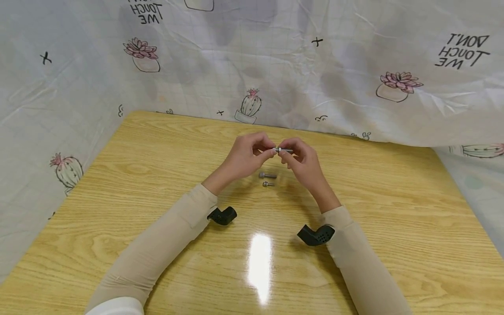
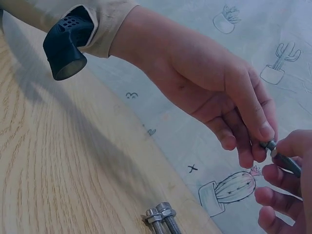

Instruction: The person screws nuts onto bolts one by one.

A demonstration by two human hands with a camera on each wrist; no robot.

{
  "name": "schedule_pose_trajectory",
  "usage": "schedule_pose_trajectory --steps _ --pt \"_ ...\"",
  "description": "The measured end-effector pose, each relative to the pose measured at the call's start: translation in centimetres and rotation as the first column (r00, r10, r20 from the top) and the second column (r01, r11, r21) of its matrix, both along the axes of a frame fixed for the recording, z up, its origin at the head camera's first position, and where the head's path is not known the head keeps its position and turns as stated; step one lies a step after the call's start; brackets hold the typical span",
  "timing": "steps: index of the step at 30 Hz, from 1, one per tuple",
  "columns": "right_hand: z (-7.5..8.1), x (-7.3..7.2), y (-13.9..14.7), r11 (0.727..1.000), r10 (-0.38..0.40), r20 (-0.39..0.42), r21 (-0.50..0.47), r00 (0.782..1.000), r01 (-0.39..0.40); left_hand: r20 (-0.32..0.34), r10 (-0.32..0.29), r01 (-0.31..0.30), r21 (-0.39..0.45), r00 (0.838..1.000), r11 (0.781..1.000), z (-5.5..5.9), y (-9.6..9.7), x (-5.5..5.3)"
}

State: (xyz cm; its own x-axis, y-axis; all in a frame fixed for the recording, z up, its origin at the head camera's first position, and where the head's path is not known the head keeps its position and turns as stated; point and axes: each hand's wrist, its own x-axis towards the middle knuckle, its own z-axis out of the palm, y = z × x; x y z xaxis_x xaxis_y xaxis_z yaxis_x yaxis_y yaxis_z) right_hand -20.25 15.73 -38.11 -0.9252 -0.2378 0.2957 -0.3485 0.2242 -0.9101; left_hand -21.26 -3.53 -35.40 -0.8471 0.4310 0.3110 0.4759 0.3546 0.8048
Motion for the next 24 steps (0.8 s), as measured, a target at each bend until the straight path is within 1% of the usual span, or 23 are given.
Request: schedule_pose_trajectory --steps 3,7,10,12,15,20,24 --pt "0.16 0.02 0.04 1.000 0.002 0.007 0.000 1.000 -0.002 0.001 -0.017 0.017 0.005 1.000 1.000 0.06 0.15 -0.01" --pt "0.27 0.00 0.04 0.999 -0.009 0.006 0.048 1.000 0.009 0.008 -0.045 0.045 -0.003 0.999 0.999 0.23 0.37 0.13" --pt "0.29 -0.06 0.05 0.997 -0.021 0.021 0.078 1.000 0.019 0.018 -0.060 0.060 -0.010 0.998 0.998 0.40 0.48 0.28" --pt "0.32 -0.09 0.07 0.996 -0.026 0.029 0.087 0.999 0.024 0.016 -0.054 0.054 -0.013 0.998 0.998 0.42 0.52 0.28" --pt "0.37 -0.15 0.14 0.997 -0.034 0.038 0.064 0.999 0.031 0.004 -0.029 0.030 -0.019 1.000 0.999 0.40 0.49 0.17" --pt "0.26 -0.32 0.33 1.000 -0.007 0.006 0.008 1.000 0.007 0.016 0.017 -0.016 -0.017 1.000 1.000 0.44 0.39 0.01" --pt "0.16 -0.48 0.42 1.000 0.004 -0.013 0.007 1.000 -0.004 0.028 0.019 -0.019 -0.004 0.999 1.000 0.49 0.39 -0.08"
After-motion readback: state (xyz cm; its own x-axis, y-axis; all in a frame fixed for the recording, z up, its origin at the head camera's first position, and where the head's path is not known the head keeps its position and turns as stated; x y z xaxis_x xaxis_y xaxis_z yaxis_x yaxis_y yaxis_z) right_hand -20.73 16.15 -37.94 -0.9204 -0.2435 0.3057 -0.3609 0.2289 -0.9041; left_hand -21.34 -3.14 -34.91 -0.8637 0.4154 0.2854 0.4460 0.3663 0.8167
